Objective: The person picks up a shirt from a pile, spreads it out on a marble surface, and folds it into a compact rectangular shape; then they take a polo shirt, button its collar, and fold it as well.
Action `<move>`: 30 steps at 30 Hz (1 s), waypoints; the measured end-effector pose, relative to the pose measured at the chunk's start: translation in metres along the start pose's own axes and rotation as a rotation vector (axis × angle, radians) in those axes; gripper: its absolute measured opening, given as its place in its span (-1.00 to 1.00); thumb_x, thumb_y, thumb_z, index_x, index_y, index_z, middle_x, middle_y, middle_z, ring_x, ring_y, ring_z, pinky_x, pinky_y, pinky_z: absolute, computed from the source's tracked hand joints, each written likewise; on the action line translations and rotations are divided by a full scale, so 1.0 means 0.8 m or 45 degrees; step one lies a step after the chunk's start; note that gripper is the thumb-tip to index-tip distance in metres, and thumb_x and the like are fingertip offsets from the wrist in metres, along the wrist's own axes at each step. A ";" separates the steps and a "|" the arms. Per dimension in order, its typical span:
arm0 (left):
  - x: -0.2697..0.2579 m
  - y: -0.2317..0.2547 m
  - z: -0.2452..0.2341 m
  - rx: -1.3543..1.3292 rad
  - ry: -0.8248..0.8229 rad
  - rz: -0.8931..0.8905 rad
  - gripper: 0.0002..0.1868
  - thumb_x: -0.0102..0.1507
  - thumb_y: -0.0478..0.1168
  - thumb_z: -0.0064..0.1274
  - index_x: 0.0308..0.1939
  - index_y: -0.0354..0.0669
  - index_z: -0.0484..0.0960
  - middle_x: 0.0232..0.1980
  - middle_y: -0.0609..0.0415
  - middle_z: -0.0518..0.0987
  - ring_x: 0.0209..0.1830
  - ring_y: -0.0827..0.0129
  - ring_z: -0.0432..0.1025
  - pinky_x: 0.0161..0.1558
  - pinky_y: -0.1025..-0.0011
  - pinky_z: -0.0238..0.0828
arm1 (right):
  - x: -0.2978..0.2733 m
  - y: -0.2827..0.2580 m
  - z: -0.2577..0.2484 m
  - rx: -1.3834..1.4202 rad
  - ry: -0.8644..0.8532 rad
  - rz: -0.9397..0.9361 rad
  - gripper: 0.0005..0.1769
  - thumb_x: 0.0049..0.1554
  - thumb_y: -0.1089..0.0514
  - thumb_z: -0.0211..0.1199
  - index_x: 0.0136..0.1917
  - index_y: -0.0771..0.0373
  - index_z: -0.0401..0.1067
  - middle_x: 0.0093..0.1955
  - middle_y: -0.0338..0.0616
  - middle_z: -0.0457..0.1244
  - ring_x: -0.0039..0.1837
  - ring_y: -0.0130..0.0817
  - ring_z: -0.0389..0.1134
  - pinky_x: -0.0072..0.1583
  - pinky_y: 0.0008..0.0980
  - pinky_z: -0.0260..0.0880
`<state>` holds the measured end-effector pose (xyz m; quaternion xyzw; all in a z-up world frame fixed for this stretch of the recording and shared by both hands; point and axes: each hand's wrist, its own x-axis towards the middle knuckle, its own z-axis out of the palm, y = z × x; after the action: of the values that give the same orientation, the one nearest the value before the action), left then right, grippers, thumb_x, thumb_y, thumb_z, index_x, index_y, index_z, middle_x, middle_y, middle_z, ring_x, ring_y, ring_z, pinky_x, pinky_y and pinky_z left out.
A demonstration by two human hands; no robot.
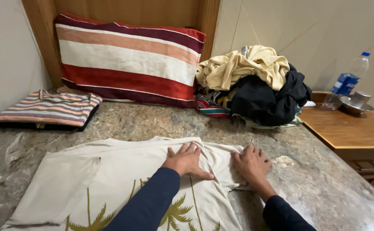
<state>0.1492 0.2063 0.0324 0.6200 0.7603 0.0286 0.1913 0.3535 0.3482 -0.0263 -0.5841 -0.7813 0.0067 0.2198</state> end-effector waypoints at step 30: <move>0.023 -0.118 -0.012 -0.926 0.915 -0.267 -0.76 0.13 -0.19 0.03 -0.26 -0.12 0.79 -0.26 -0.09 0.72 -0.22 0.09 0.65 -0.10 0.25 0.55 | -0.023 -0.230 -0.117 0.802 -1.231 -0.366 -0.59 0.29 0.02 0.06 0.28 0.30 0.38 0.04 0.12 0.45 0.00 -0.19 0.56 -0.02 -0.34 0.66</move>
<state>0.0551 0.2038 0.0100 0.3852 0.7769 0.4826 0.1230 0.2231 0.2497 0.1015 -0.3099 -0.8244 0.4737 0.0006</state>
